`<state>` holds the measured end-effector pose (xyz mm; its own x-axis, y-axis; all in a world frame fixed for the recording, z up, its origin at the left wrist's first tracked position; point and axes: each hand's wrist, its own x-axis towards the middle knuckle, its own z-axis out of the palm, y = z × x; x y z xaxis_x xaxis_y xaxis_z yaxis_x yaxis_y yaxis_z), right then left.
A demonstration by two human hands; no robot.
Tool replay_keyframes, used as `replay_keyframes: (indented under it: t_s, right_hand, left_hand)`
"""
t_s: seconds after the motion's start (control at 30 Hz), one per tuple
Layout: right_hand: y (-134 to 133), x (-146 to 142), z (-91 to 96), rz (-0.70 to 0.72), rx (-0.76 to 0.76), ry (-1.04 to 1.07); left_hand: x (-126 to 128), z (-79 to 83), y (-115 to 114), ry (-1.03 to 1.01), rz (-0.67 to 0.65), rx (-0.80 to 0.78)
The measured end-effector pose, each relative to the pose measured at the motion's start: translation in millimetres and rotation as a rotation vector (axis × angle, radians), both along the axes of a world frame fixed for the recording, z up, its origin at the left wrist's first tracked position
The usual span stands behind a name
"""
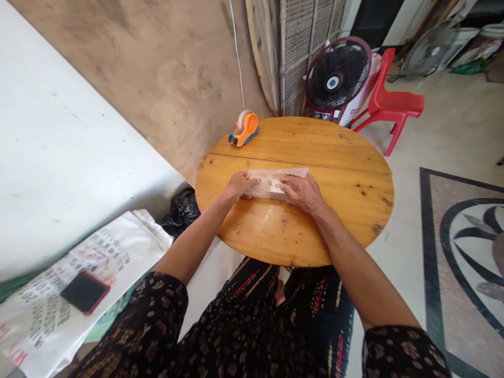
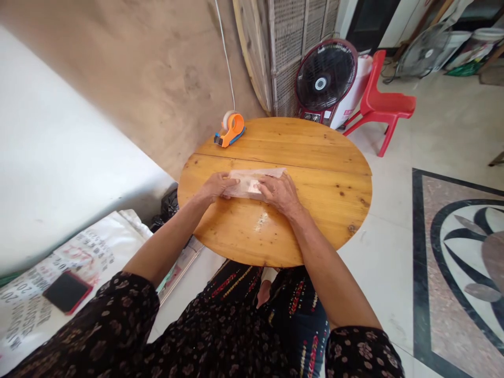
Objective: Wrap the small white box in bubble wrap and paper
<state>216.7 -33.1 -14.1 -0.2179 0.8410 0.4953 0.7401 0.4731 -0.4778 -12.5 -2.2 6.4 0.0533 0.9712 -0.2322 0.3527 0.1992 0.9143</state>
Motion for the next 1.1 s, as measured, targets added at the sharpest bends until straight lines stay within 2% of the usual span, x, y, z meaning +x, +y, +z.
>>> replay_keyframes:
  t_s: [0.1,0.17,0.37,0.53,0.87,1.1]
  right_hand:
    - [0,0,0.2,0.008,-0.011,-0.005]
    - [1,1,0.1,0.014,0.0,0.004]
    - [0,2,3.8,0.095,0.003,0.056]
    - [0,3,3.3,0.081,-0.02,0.03]
    - [2,2,-0.3,0.027,-0.026,-0.05]
    - [2,2,1.8,0.06,-0.017,-0.048]
  left_hand:
    - [6,3.6,-3,-0.133,0.024,-0.121]
    - [9,5.1,-4,-0.184,0.015,-0.147]
    - [15,2.3,-3,-0.25,0.019,-0.119]
    - [21,4.3,-2,-0.31,0.029,-0.097]
    - [35,25.5,-3,-0.285,-0.018,-0.12]
    - [47,30.1,-4,-0.227,-0.072,-0.032]
